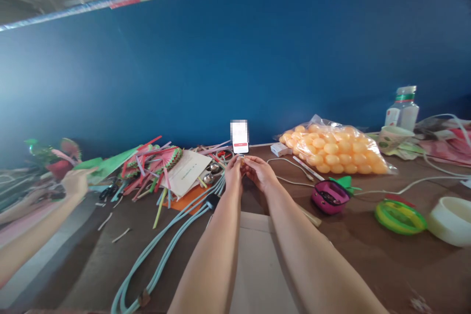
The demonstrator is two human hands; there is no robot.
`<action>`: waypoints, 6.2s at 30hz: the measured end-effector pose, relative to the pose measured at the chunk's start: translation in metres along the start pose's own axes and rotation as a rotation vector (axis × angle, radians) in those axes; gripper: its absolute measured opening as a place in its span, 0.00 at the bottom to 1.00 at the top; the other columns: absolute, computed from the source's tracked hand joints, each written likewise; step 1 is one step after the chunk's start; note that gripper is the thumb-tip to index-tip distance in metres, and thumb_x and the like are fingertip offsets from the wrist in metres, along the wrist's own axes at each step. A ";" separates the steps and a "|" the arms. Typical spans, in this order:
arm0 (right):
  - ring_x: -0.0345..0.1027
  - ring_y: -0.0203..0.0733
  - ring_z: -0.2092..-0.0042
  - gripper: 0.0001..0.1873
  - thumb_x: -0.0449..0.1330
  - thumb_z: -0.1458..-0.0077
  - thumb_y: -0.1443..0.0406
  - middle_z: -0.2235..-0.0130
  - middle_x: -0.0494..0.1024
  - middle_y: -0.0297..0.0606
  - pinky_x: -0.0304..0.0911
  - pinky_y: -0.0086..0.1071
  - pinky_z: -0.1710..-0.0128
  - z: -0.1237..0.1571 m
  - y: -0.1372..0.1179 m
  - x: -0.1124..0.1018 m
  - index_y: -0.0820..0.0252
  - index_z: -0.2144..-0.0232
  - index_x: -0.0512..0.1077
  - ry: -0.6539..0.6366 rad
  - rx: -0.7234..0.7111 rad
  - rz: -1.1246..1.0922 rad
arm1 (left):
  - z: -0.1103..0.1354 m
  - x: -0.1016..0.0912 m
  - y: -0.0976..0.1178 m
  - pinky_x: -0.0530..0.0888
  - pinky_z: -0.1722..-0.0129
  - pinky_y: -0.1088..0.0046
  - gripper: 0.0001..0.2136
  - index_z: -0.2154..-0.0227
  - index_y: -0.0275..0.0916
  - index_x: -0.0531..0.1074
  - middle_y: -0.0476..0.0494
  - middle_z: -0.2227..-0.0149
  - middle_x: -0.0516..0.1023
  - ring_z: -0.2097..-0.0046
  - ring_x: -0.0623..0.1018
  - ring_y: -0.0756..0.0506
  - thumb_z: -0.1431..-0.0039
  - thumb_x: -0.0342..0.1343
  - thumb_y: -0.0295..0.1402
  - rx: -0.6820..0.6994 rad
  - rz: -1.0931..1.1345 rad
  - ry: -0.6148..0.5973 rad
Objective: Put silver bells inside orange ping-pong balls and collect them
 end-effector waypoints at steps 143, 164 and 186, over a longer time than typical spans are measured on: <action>0.63 0.33 0.78 0.19 0.75 0.70 0.63 0.82 0.67 0.28 0.69 0.29 0.76 0.001 -0.007 0.006 0.57 0.79 0.68 -0.018 -0.146 0.016 | -0.017 0.001 0.002 0.72 0.63 0.71 0.20 0.64 0.35 0.76 0.45 0.69 0.77 0.66 0.76 0.48 0.55 0.66 0.45 0.286 -0.044 -0.103; 0.63 0.32 0.77 0.18 0.74 0.71 0.63 0.82 0.69 0.29 0.65 0.27 0.79 -0.001 -0.001 -0.001 0.58 0.81 0.68 0.109 -0.142 0.017 | -0.010 0.000 0.005 0.72 0.59 0.68 0.15 0.65 0.36 0.76 0.44 0.68 0.77 0.64 0.76 0.46 0.51 0.64 0.41 0.293 -0.118 -0.081; 0.64 0.31 0.78 0.10 0.68 0.64 0.69 0.81 0.72 0.30 0.63 0.24 0.78 0.002 0.003 -0.004 0.60 0.80 0.69 0.164 -0.071 0.011 | -0.012 -0.001 0.002 0.71 0.63 0.70 0.16 0.64 0.35 0.76 0.46 0.70 0.76 0.67 0.75 0.47 0.53 0.64 0.41 0.269 -0.134 -0.059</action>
Point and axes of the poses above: each hand's wrist, its own z-axis away from the middle knuckle, its own x-axis out of the palm, y = z × x, the point moved 8 cm from there along -z, towards the middle knuckle
